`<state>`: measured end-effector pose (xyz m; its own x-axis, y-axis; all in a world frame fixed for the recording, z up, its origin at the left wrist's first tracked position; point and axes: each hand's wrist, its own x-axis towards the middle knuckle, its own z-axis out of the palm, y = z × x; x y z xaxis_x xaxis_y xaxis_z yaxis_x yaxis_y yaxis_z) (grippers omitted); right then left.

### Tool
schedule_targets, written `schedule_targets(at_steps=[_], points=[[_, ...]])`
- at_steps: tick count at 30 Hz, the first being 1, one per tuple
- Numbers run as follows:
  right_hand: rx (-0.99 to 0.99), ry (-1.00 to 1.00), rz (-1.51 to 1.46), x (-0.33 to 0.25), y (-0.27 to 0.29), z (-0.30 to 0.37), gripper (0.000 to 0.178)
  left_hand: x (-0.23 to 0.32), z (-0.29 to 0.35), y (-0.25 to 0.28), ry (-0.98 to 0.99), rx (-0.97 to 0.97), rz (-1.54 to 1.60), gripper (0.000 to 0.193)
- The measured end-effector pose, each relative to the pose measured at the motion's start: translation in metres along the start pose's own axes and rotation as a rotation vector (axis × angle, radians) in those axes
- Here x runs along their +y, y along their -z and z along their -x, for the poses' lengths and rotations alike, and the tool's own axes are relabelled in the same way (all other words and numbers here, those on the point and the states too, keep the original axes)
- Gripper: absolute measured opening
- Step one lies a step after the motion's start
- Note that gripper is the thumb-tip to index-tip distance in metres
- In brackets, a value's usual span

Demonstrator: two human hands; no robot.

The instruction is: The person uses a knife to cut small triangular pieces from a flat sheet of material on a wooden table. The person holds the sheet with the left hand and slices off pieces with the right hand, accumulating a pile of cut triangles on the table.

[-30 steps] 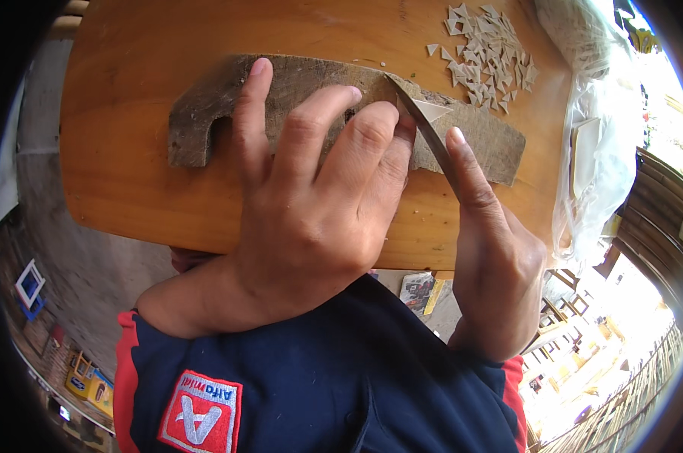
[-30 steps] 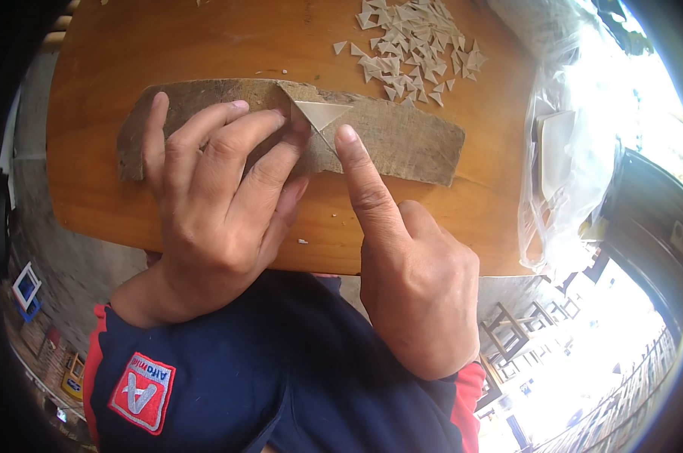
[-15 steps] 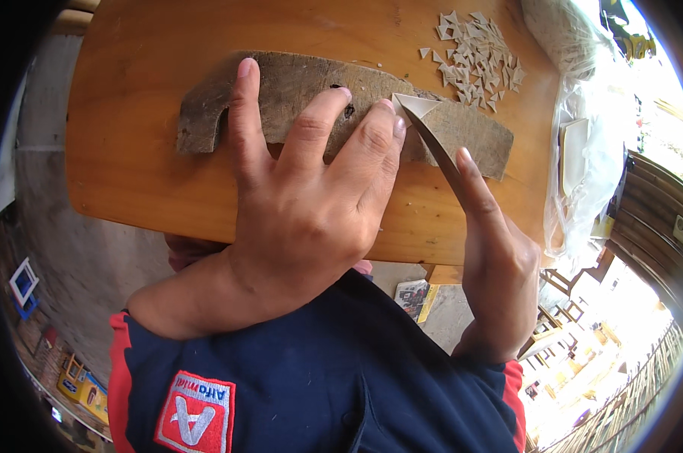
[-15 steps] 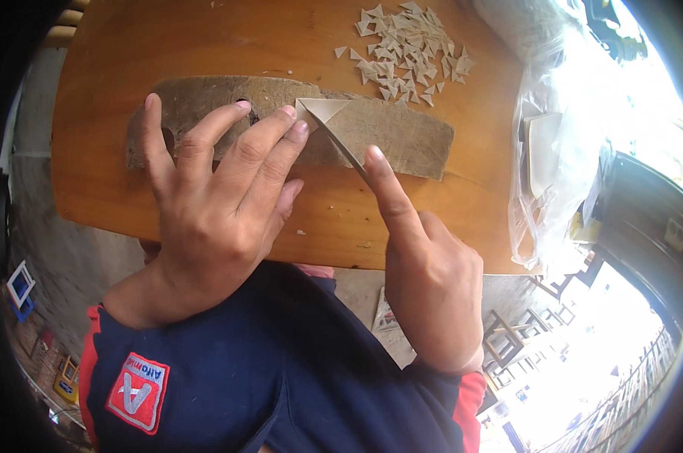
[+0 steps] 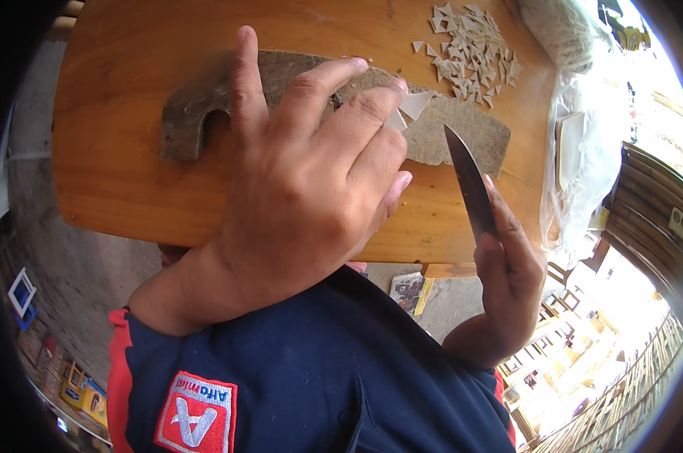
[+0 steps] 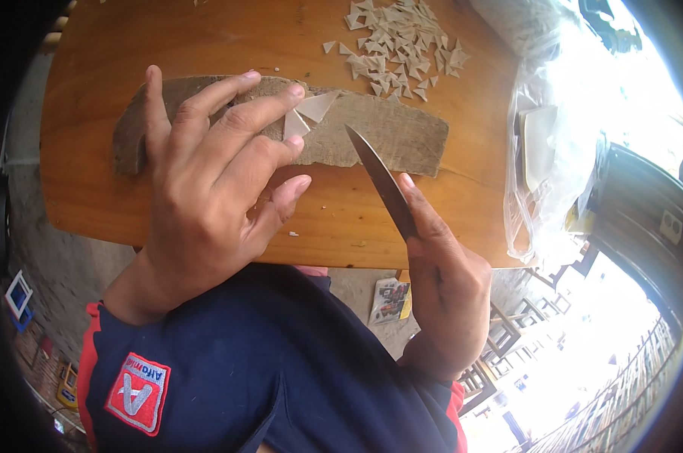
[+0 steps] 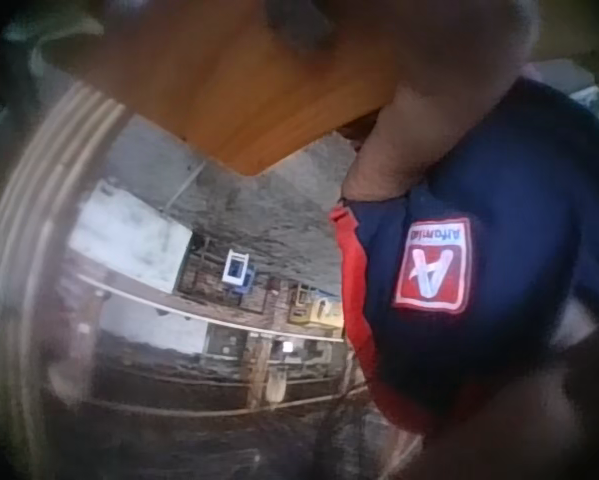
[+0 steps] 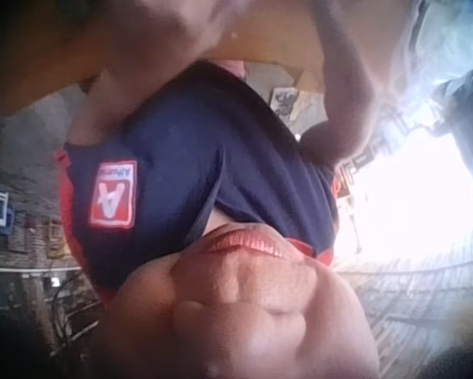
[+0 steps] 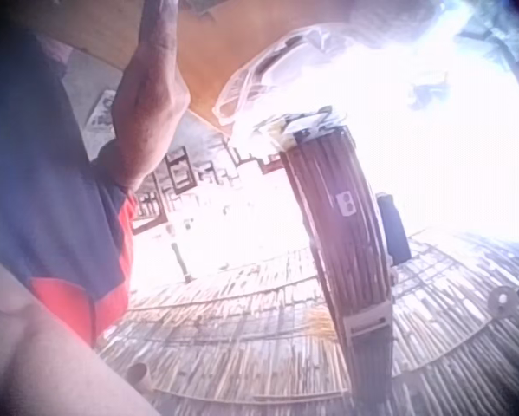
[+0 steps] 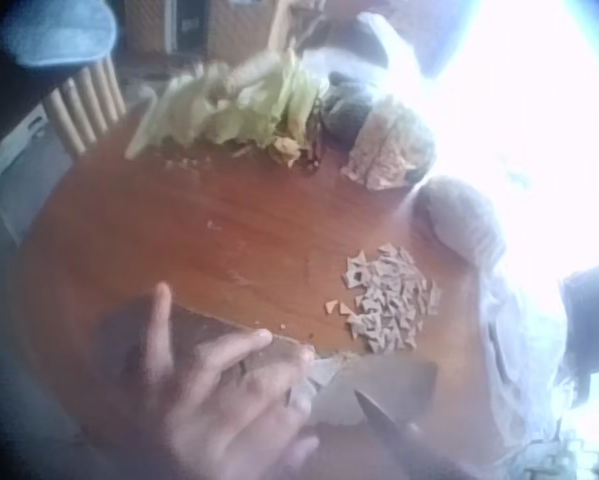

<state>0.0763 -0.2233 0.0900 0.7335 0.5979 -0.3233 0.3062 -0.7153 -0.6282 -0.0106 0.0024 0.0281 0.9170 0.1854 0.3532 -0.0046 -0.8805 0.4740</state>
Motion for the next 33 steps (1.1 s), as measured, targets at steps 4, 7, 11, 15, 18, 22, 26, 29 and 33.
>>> schedule_targets(at_steps=[4, 7, 11, 15, 18, 22, 26, 29, 33], points=[[0.094, 0.137, -0.014, 0.009, -0.016, -0.006, 0.053, -0.002, 0.002, 0.001, -0.020, 0.025, 0.013, 0.016], [0.036, 0.127, 0.029, 0.006, -0.013, -0.010, 0.052, -0.005, 0.004, 0.003, -0.017, 0.012, 0.011, 0.013], [0.033, 0.006, 0.049, -0.009, -0.006, -0.013, 0.054, -0.006, 0.002, 0.004, -0.003, -0.005, -0.013, 0.015], [0.066, 0.028, 0.104, -0.023, -0.009, -0.021, 0.058, 0.000, -0.004, 0.003, 0.053, -0.036, -0.076, 0.030], [0.106, 0.172, 0.176, -0.026, -0.020, -0.028, 0.060, -0.002, -0.001, -0.001, 0.062, -0.053, -0.122, 0.038], [0.107, 0.143, 0.109, -0.028, -0.029, -0.030, 0.061, -0.003, -0.001, -0.002, 0.051, -0.057, -0.123, 0.040], [0.090, 0.123, 0.102, -0.031, -0.029, -0.030, 0.061, -0.003, 0.000, -0.003, 0.051, -0.049, -0.133, 0.040], [0.082, 0.127, 0.108, -0.034, -0.030, -0.029, 0.060, -0.003, 0.000, -0.003, 0.055, -0.046, -0.140, 0.042], [0.094, 0.108, 0.201, -0.037, -0.034, -0.028, 0.059, -0.002, 0.000, -0.003, 0.051, -0.045, -0.163, 0.042]])
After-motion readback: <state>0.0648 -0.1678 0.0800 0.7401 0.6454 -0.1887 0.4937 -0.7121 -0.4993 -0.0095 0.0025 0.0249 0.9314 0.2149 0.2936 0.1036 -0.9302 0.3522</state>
